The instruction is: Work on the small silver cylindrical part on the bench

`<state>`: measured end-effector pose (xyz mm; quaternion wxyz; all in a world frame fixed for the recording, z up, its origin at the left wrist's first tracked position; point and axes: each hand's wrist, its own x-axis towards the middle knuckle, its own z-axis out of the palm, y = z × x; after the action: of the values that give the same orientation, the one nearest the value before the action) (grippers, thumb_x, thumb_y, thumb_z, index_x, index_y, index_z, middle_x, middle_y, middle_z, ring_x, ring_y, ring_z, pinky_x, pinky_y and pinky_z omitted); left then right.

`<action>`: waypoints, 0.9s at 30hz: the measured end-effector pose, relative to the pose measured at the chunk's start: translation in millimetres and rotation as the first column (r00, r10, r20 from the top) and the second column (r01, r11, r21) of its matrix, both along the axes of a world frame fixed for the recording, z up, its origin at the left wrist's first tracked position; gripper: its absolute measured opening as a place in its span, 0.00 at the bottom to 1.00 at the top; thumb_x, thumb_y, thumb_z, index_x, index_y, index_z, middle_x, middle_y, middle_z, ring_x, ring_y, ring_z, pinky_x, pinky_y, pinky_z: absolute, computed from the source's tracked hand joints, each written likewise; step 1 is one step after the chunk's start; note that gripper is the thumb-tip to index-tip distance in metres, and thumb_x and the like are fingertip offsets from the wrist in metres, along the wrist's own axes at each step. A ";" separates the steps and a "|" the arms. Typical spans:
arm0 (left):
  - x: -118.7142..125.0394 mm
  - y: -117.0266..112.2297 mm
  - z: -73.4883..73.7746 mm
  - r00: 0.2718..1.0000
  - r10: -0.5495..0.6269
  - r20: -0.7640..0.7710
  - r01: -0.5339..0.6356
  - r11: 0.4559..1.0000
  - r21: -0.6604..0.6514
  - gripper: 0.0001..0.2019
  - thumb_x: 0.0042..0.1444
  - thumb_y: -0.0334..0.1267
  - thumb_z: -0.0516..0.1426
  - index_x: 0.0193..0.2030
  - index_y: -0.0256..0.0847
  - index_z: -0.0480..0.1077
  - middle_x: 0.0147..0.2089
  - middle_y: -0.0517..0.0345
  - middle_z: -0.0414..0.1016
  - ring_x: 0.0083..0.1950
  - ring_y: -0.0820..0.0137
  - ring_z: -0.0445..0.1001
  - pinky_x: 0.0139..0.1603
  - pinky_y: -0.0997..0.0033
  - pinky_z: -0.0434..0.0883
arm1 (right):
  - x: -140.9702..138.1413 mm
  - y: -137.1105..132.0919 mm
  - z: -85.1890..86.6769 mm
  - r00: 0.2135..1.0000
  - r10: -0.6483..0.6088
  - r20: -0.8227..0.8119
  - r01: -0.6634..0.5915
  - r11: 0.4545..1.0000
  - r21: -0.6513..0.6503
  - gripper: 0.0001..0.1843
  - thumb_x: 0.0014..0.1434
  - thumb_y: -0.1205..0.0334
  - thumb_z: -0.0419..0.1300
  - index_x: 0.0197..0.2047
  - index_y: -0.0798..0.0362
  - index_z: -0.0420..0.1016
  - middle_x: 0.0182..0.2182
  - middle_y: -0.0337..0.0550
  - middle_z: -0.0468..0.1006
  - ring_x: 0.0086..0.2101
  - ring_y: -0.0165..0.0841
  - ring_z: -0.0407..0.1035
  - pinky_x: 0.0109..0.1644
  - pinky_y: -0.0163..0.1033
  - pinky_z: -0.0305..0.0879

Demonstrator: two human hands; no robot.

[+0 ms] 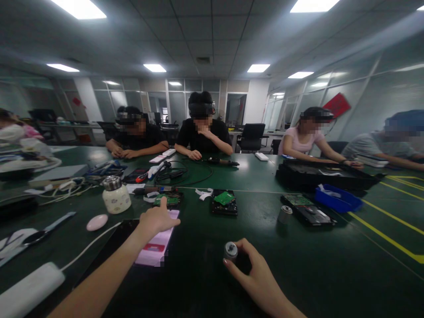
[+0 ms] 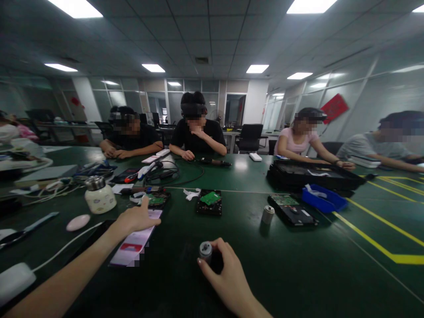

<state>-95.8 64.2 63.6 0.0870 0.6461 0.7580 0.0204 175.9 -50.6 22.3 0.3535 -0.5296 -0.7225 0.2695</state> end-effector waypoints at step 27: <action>-5.7 2.5 2.5 0.989 0.144 0.018 -0.144 0.989 0.015 0.42 0.44 0.52 0.58 0.62 0.30 0.53 0.53 0.28 0.72 0.52 0.40 0.71 0.45 0.47 0.68 | 2.2 1.8 -5.8 1.000 0.008 -0.011 -0.009 0.999 -0.036 0.09 0.58 0.56 0.58 0.41 0.50 0.68 0.39 0.42 0.75 0.40 0.38 0.70 0.46 0.42 0.65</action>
<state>-101.5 66.7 66.1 0.0863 0.5903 0.8016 0.0381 178.1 -48.8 16.5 0.3469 -0.5312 -0.7178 0.2868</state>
